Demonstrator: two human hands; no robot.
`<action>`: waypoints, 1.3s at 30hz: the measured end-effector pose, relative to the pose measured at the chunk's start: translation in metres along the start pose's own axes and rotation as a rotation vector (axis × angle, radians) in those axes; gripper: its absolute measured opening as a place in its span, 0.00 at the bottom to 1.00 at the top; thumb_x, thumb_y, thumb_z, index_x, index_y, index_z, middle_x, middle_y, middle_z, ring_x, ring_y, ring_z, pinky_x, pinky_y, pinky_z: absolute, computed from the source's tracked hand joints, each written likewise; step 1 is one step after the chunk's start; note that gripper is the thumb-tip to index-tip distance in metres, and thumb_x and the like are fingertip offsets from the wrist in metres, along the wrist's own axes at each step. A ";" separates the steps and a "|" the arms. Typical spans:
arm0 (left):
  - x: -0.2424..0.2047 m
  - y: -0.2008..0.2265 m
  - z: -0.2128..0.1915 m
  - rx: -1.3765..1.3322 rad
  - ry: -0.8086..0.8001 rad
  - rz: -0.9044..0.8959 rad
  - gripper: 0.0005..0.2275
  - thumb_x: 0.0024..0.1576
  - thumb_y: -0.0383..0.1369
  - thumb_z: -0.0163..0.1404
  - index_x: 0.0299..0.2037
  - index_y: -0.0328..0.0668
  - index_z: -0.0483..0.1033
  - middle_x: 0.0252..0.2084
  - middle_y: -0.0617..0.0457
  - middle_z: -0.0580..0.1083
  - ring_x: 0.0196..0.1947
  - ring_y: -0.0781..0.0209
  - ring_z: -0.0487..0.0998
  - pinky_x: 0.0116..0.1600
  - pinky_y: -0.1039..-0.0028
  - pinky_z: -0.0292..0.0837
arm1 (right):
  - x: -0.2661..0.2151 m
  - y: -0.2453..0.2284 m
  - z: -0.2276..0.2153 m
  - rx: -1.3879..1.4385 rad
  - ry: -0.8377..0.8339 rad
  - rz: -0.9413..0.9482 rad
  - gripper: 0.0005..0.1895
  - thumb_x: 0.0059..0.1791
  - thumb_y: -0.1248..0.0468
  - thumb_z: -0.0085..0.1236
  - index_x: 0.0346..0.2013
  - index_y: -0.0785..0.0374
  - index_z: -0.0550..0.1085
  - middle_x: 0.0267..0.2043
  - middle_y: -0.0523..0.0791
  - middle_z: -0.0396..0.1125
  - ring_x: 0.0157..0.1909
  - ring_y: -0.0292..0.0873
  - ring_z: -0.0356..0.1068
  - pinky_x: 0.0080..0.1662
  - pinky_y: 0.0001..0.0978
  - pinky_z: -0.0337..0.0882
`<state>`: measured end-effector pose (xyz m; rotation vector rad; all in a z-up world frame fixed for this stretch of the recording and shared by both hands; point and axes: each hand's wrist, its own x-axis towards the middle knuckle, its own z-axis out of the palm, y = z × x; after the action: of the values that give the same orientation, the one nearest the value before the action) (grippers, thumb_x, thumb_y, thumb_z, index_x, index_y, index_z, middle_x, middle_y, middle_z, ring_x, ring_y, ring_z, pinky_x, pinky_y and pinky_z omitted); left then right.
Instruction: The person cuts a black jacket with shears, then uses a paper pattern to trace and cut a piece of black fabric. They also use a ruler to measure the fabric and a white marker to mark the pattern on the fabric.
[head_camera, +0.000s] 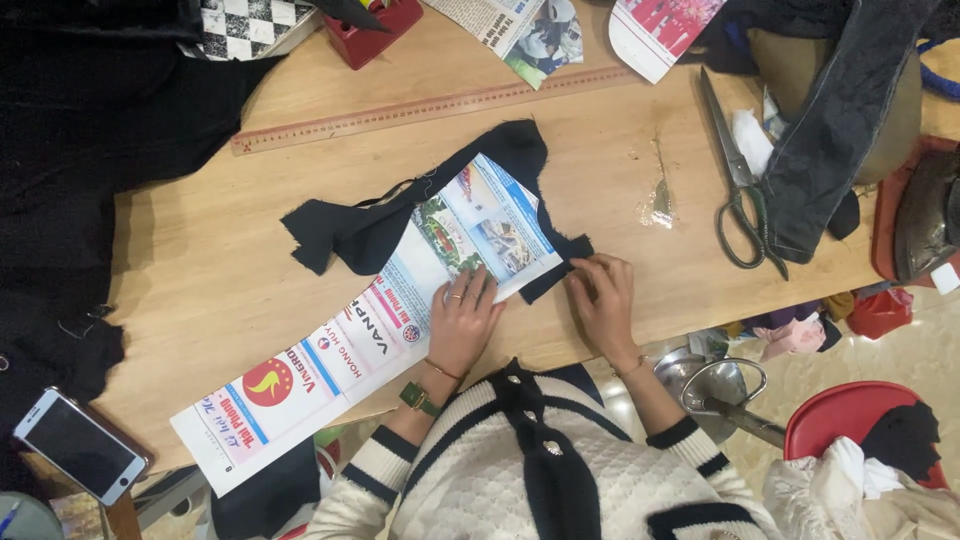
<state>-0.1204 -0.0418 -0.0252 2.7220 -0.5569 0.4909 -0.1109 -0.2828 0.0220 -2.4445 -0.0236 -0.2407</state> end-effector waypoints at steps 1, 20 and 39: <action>-0.001 0.000 0.004 0.033 0.034 0.031 0.12 0.62 0.44 0.50 0.49 0.51 0.78 0.58 0.51 0.75 0.57 0.52 0.74 0.55 0.56 0.68 | 0.001 -0.003 0.000 -0.011 -0.005 -0.035 0.12 0.52 0.66 0.61 0.51 0.54 0.77 0.48 0.41 0.62 0.58 0.45 0.60 0.57 0.37 0.65; -0.001 -0.003 -0.023 -0.828 0.209 -0.808 0.09 0.67 0.31 0.45 0.33 0.39 0.73 0.38 0.46 0.79 0.37 0.56 0.76 0.45 0.66 0.70 | 0.024 -0.033 0.011 0.023 0.092 -0.162 0.06 0.49 0.67 0.65 0.39 0.53 0.77 0.41 0.39 0.67 0.50 0.44 0.65 0.52 0.39 0.58; 0.005 -0.004 -0.047 -0.903 0.427 -0.817 0.10 0.68 0.28 0.43 0.31 0.39 0.69 0.36 0.52 0.73 0.40 0.65 0.68 0.50 0.70 0.65 | 0.019 -0.010 -0.005 0.051 0.082 0.094 0.26 0.51 0.64 0.64 0.62 0.61 0.67 0.47 0.46 0.71 0.53 0.45 0.66 0.57 0.41 0.55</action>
<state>-0.1270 -0.0228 0.0178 1.6795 0.3801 0.4210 -0.0936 -0.2790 0.0355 -2.3759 0.1194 -0.2952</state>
